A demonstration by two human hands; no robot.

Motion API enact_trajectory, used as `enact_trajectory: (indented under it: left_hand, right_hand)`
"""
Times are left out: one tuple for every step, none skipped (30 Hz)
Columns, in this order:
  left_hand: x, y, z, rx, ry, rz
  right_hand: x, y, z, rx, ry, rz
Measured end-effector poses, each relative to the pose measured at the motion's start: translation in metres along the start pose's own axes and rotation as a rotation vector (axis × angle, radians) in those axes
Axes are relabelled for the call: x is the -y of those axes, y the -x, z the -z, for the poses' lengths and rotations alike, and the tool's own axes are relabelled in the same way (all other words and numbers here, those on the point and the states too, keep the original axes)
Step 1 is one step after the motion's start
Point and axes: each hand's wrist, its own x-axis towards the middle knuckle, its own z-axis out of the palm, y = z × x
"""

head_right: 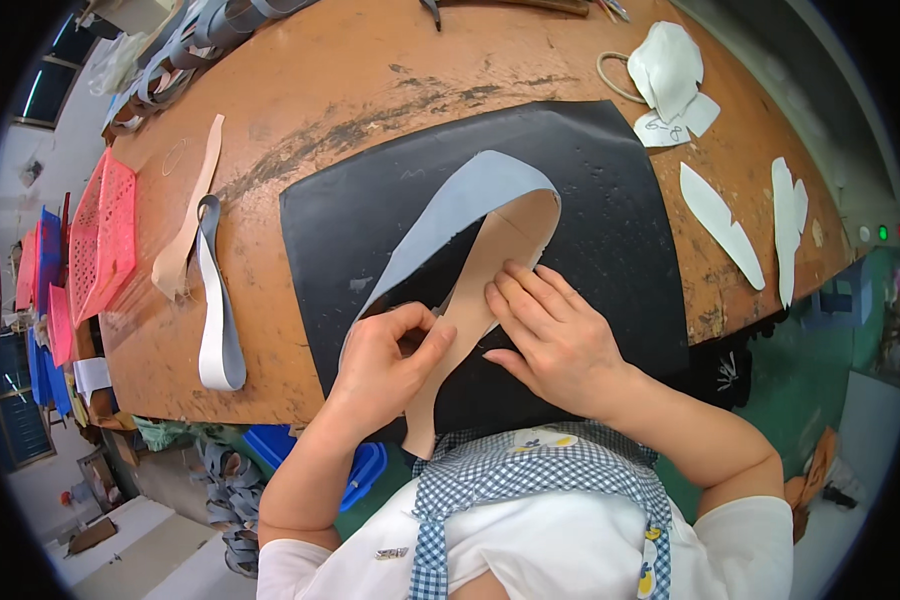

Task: Manually aligning and pressing together lining materials and leather shoe upper components at a workstation.

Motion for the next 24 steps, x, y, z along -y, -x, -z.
enact_trajectory:
  left_hand:
    - [-0.002, 0.000, -0.001, 0.009, 0.001, -0.002]
    - [-0.003, 0.001, -0.002, -0.008, -0.024, -0.015]
    - [-0.004, 0.002, -0.004, -0.027, -0.050, -0.027]
    - [-0.005, 0.002, -0.006, -0.022, -0.050, -0.031]
    - [-0.006, 0.003, -0.008, -0.050, -0.075, -0.062]
    - [-0.007, 0.004, -0.010, -0.080, -0.100, -0.093]
    - [-0.006, 0.006, -0.012, -0.083, -0.103, -0.089]
    - [-0.005, 0.006, -0.016, -0.148, -0.110, -0.100]
    - [-0.004, 0.007, -0.018, -0.213, -0.117, -0.110]
    - [-0.002, 0.007, -0.019, -0.220, -0.120, -0.101]
    - [-0.001, 0.007, -0.019, -0.168, -0.046, 0.000]
    - [0.000, 0.008, -0.018, -0.116, 0.029, 0.100]
    - [0.004, 0.009, -0.020, -0.182, -0.189, -0.011]
    - [0.004, 0.009, -0.020, -0.182, -0.190, -0.008]
    - [0.003, 0.009, -0.019, -0.174, -0.181, 0.010]
    - [0.003, 0.009, -0.018, -0.167, -0.174, 0.029]
    - [0.003, 0.009, -0.018, -0.167, -0.175, 0.032]
    - [0.004, 0.008, -0.018, -0.173, -0.165, 0.042]
    - [0.005, 0.008, -0.018, -0.179, -0.156, 0.052]
    - [0.008, 0.008, -0.018, -0.177, -0.158, 0.053]
    - [0.012, 0.008, -0.018, -0.194, -0.124, 0.038]
    - [0.014, 0.008, -0.018, -0.212, -0.089, 0.023]
    - [0.014, 0.008, -0.018, -0.211, -0.090, 0.023]
    - [0.013, 0.007, -0.017, -0.205, -0.076, 0.040]
  right_hand:
    - [0.003, 0.005, 0.004, 0.018, 0.008, -0.013]
    - [0.005, 0.009, 0.007, 0.036, 0.014, -0.024]
    - [0.006, 0.010, 0.006, 0.038, 0.013, -0.029]
    - [0.007, 0.008, 0.006, 0.018, -0.063, 0.008]
    - [0.007, 0.006, 0.005, -0.003, -0.140, 0.048]
    - [0.005, 0.005, 0.001, -0.004, -0.140, 0.046]
    - [0.001, 0.003, -0.007, 0.002, -0.173, 0.042]
    - [0.000, 0.001, -0.011, 0.007, -0.206, 0.039]
    - [0.001, 0.001, -0.011, 0.017, -0.163, 0.049]
    - [0.001, 0.000, -0.011, 0.019, -0.171, 0.056]
    - [0.001, -0.001, -0.010, 0.024, -0.175, 0.053]
    - [0.001, -0.002, -0.010, 0.028, -0.178, 0.050]
    - [0.001, -0.002, -0.010, 0.030, -0.181, 0.051]
    - [0.001, -0.003, -0.011, 0.027, -0.178, 0.051]
    - [0.001, -0.003, -0.011, 0.024, -0.173, 0.051]
    - [0.000, -0.003, -0.011, 0.024, -0.176, 0.052]
    - [0.000, -0.003, -0.011, 0.017, -0.171, 0.054]
    - [0.000, -0.003, -0.011, 0.009, -0.165, 0.056]
    - [0.000, -0.004, -0.011, 0.008, -0.167, 0.054]
    - [0.000, -0.004, -0.011, 0.005, -0.168, 0.059]
    - [0.000, -0.005, -0.011, 0.001, -0.169, 0.064]
    - [0.000, -0.005, -0.011, 0.000, -0.170, 0.062]
    - [0.000, -0.005, -0.012, -0.003, -0.173, 0.063]
    - [0.000, -0.005, -0.012, -0.007, -0.176, 0.063]
